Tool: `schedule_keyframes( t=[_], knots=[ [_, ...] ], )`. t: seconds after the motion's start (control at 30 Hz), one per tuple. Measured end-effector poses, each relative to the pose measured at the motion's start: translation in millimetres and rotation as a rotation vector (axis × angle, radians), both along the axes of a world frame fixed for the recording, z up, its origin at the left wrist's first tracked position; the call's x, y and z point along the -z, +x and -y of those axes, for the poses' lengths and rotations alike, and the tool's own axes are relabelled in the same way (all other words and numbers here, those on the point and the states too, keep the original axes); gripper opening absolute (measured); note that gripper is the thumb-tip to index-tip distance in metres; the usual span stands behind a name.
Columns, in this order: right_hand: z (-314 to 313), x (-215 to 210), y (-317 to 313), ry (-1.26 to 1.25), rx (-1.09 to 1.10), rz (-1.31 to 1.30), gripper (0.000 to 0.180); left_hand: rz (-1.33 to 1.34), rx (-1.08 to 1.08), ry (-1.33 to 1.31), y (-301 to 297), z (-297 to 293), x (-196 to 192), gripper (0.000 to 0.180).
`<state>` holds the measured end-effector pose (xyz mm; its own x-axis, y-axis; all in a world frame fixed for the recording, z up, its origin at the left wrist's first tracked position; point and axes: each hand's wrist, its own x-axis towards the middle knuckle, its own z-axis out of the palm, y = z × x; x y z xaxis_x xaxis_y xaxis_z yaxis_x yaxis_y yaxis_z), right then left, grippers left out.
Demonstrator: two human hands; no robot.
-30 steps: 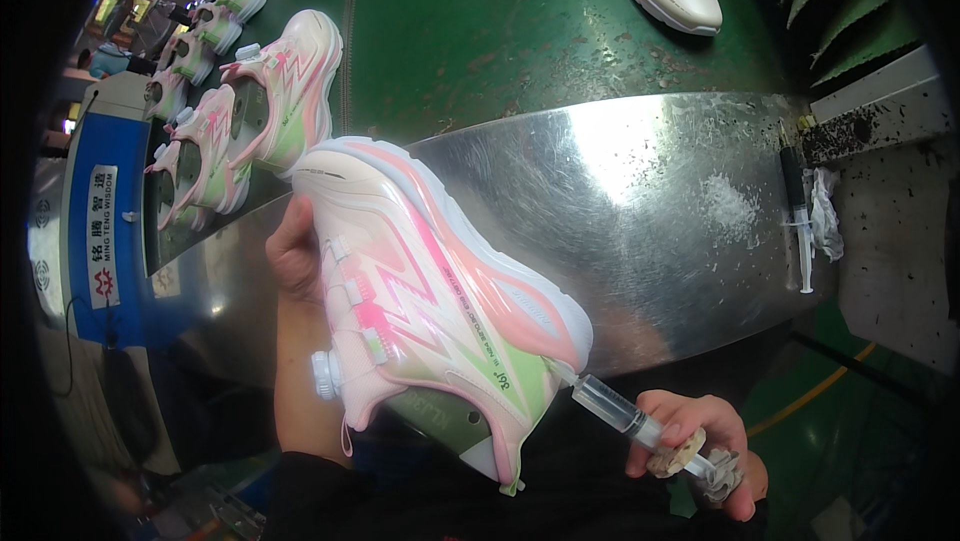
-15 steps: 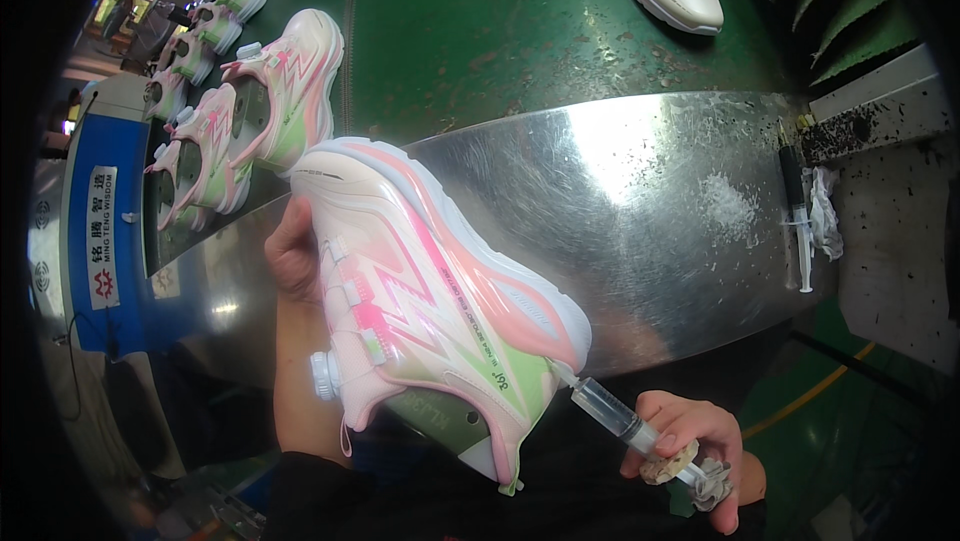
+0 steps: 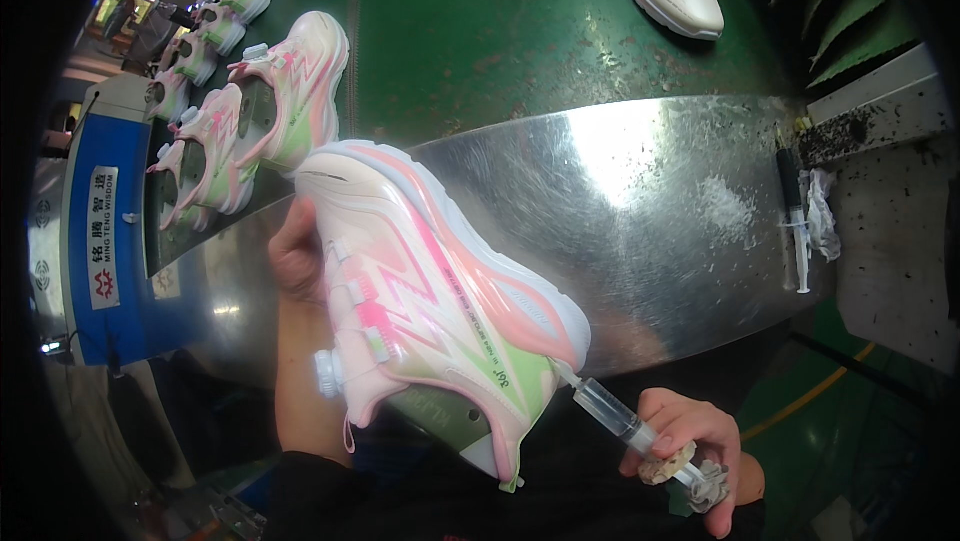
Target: The person picks up shoes from the conveyor belt, applies adhesive along the shoe soles using a syringe applicator, and places the shoes back onto the conveyor belt.
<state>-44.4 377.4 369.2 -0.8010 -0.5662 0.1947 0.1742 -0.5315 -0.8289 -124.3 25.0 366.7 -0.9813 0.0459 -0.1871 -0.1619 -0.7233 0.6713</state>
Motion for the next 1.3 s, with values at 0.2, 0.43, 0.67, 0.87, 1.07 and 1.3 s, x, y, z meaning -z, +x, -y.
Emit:
schedule_keyframes(
  t=[0.2, 0.43, 0.67, 0.87, 1.07, 1.3],
  knots=[
    [-22.9, -25.7, -0.7, -0.05, 0.358, -0.256, 0.049, -0.025, 0.047, 0.117, 3.1, 15.1, 4.6, 0.05],
    [-35.8, -20.6, -29.0, 0.097, 0.642, -0.236, 0.086, -0.014, -0.092, 0.052, 7.7, 36.4, 24.6, 0.045],
    [-47.1, 9.9, -58.1, 0.914, 0.57, -0.754, 0.083, 0.215, 0.018, -0.521, 78.7, 52.6, -7.1, 0.045],
    [-35.6, -0.6, -74.1, 0.984, 0.659, -0.893, 0.07, 0.417, 0.218, -0.221, 153.2, 11.0, -25.7, 0.059],
    [-35.4, 5.4, -82.6, 1.005, 0.69, -0.865, 0.067, 0.408, 0.32, 0.093, 146.5, -45.8, -30.4, 0.072],
    [-25.8, 1.7, -76.9, 1.055, 0.711, -0.967, 0.063, 0.098, 0.223, -0.09, 29.4, -63.1, -25.7, 0.061]
  ],
)
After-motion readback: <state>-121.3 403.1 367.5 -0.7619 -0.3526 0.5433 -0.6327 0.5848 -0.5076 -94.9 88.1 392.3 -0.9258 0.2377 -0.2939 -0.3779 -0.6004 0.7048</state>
